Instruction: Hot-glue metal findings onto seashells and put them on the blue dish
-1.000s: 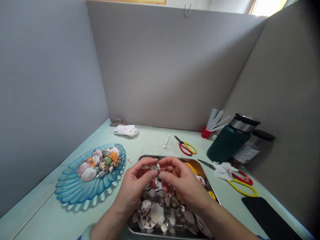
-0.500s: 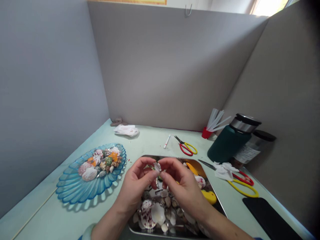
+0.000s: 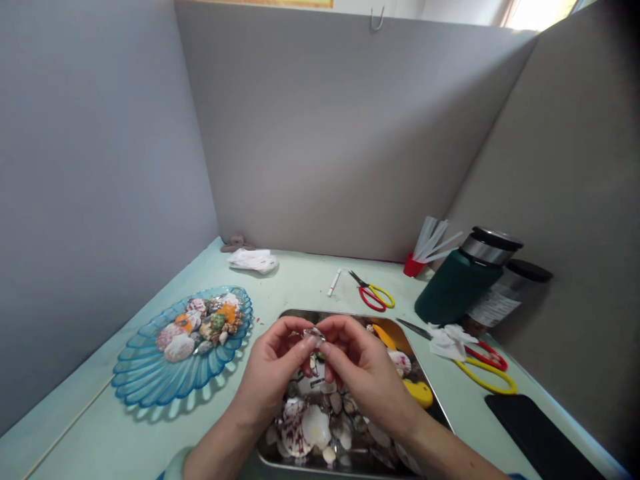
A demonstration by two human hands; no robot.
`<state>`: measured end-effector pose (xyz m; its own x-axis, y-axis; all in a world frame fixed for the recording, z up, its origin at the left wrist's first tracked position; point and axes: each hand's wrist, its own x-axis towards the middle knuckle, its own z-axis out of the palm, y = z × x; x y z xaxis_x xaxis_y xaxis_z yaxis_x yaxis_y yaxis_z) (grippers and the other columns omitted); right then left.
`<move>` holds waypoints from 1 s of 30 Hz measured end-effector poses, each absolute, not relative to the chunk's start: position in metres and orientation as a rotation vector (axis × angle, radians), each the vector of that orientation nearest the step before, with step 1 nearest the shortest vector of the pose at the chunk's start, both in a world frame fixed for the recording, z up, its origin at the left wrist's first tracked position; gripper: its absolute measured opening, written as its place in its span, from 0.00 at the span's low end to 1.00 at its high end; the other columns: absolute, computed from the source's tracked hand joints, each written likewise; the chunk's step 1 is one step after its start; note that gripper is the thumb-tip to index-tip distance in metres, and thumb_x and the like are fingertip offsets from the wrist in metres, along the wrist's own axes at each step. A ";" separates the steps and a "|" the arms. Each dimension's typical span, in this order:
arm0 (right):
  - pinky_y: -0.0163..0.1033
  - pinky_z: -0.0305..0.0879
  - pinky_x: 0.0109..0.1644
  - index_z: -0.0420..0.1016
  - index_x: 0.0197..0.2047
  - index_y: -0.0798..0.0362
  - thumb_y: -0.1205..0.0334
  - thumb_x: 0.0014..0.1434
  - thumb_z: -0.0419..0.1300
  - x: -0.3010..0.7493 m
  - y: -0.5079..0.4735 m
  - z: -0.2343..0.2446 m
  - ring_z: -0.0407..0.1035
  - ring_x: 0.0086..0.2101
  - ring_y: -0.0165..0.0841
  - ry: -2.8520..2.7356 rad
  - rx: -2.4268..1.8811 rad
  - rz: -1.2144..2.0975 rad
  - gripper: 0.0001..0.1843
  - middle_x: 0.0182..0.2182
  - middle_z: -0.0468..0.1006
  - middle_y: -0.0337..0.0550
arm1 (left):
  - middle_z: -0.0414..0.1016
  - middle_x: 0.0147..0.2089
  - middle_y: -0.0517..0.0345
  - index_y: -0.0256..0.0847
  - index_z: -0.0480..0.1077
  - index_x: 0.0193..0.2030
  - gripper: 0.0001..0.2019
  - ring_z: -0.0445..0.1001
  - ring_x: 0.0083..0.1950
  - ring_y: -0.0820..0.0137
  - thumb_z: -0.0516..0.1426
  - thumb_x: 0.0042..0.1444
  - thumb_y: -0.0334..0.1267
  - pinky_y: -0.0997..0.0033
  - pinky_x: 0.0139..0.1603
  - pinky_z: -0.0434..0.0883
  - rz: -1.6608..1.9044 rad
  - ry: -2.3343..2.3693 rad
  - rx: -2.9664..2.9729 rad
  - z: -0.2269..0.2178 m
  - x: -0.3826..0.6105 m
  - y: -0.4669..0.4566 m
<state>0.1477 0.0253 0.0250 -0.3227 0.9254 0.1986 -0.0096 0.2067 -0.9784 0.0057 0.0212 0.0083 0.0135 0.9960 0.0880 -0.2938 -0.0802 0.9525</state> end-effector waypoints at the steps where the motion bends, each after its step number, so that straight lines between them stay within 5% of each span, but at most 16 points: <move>1: 0.27 0.61 0.24 0.68 0.41 0.50 0.65 0.60 0.56 0.148 0.025 0.025 0.64 0.23 0.23 -1.567 -0.903 1.256 0.05 0.30 0.71 0.34 | 0.71 0.29 0.63 0.38 0.70 0.36 0.10 0.66 0.22 0.79 0.63 0.47 0.38 0.79 0.24 0.64 1.384 0.935 1.053 0.009 0.006 0.021; 10: 0.32 0.61 0.29 0.67 0.37 0.50 0.62 0.61 0.56 0.152 0.026 0.018 0.64 0.26 0.27 -1.728 -1.055 0.863 0.02 0.29 0.71 0.35 | 0.69 0.22 0.66 0.38 0.69 0.36 0.11 0.66 0.21 0.79 0.63 0.47 0.38 0.80 0.25 0.63 1.358 0.993 1.050 0.009 0.005 0.021; 30: 0.32 0.59 0.29 0.68 0.34 0.52 0.63 0.62 0.54 0.152 0.025 0.021 0.64 0.26 0.27 -1.774 -1.070 0.834 0.05 0.27 0.71 0.36 | 0.71 0.22 0.64 0.38 0.69 0.35 0.10 0.69 0.22 0.75 0.63 0.46 0.37 0.77 0.27 0.67 1.378 0.950 0.995 0.010 0.007 0.021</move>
<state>0.1523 0.0247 0.0208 -0.2440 0.9093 0.3371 0.3201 0.4037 -0.8571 0.0067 0.0215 0.0100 -0.0102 0.9991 0.0405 -0.3169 -0.0416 0.9475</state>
